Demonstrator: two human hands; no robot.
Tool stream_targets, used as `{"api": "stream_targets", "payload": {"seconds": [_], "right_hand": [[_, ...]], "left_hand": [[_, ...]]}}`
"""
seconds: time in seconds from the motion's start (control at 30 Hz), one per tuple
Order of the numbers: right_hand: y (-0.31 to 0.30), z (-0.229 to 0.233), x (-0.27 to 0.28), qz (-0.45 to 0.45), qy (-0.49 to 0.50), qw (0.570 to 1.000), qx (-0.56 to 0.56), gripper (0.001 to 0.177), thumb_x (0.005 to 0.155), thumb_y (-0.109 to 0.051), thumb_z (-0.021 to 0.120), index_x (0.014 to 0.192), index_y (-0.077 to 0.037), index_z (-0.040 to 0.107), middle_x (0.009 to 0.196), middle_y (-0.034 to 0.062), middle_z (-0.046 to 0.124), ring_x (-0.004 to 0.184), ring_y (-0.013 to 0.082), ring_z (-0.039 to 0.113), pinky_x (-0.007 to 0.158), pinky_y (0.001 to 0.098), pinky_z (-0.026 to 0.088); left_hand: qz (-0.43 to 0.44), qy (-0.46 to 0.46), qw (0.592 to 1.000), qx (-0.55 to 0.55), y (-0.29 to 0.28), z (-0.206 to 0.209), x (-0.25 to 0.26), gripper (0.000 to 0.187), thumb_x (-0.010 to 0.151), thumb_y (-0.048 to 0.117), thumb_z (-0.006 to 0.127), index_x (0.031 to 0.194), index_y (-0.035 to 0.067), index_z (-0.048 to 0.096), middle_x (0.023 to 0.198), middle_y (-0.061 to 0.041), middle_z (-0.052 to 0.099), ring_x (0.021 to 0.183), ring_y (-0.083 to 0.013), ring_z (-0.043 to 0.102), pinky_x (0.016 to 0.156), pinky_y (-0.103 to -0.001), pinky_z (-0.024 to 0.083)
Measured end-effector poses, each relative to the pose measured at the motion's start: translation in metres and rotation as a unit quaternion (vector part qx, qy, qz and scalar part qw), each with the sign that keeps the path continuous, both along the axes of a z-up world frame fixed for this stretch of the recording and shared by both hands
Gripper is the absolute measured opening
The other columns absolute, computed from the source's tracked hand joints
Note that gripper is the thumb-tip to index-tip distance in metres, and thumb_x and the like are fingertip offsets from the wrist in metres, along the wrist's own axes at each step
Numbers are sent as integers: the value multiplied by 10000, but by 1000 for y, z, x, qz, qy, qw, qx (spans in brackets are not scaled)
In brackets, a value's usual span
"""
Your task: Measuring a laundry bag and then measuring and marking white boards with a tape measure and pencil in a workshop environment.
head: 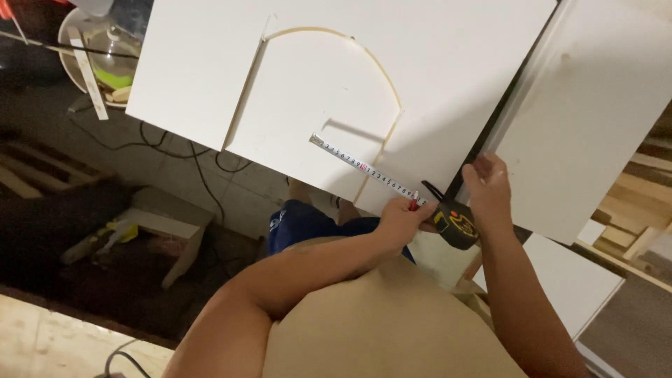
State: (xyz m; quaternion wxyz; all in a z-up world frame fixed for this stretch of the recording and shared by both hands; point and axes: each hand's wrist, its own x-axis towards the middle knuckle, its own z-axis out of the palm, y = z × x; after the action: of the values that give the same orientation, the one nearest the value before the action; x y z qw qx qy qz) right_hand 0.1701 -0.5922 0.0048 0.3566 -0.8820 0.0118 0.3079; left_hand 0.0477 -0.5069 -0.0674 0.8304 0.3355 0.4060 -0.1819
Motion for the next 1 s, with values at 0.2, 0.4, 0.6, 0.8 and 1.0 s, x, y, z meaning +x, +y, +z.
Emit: {"api": "stream_targets", "payload": {"seconds": [0.2,0.4,0.6,0.8,1.0], "right_hand": [[-1,-43,10,-58,128,989,53,649,1081,-348,667,1553,36,441,1511,266,532,1375,435,553,1114,581,456],[-46,-116,27,-17,101,994,-28,558,1066,-432,736,1405,-5,616,1306,231,655,1176,404,676,922,575,563],[-61,-145,32,-34,113,993,-15,592,1067,-448,743,1382,33,606,1233,247,627,1068,410,700,818,580,561],[-49,-132,27,6,95,995,-30,652,1042,-522,766,1364,32,643,1233,261,656,1103,400,676,842,575,549],[-66,-142,32,-37,103,994,4,641,1012,-479,780,1302,73,628,1080,285,640,972,420,678,784,551,550]], "left_hand": [[16,6,1000,-10,16,30,-2,278,1043,220,699,873,2,671,743,-150,739,690,-194,769,497,-195,495],[51,28,998,-9,14,20,0,289,997,221,743,807,25,649,680,-108,677,591,-175,716,406,-203,439],[5,40,999,34,19,31,9,368,971,306,765,765,59,588,621,-31,527,476,-134,506,380,-199,352],[2,54,998,18,14,17,8,350,1006,369,729,852,72,626,663,-42,550,506,-152,488,367,-242,369],[-57,-170,968,-178,-23,-138,-15,560,1145,515,474,1329,21,661,1099,-146,672,1031,-216,649,658,-432,583]]}}
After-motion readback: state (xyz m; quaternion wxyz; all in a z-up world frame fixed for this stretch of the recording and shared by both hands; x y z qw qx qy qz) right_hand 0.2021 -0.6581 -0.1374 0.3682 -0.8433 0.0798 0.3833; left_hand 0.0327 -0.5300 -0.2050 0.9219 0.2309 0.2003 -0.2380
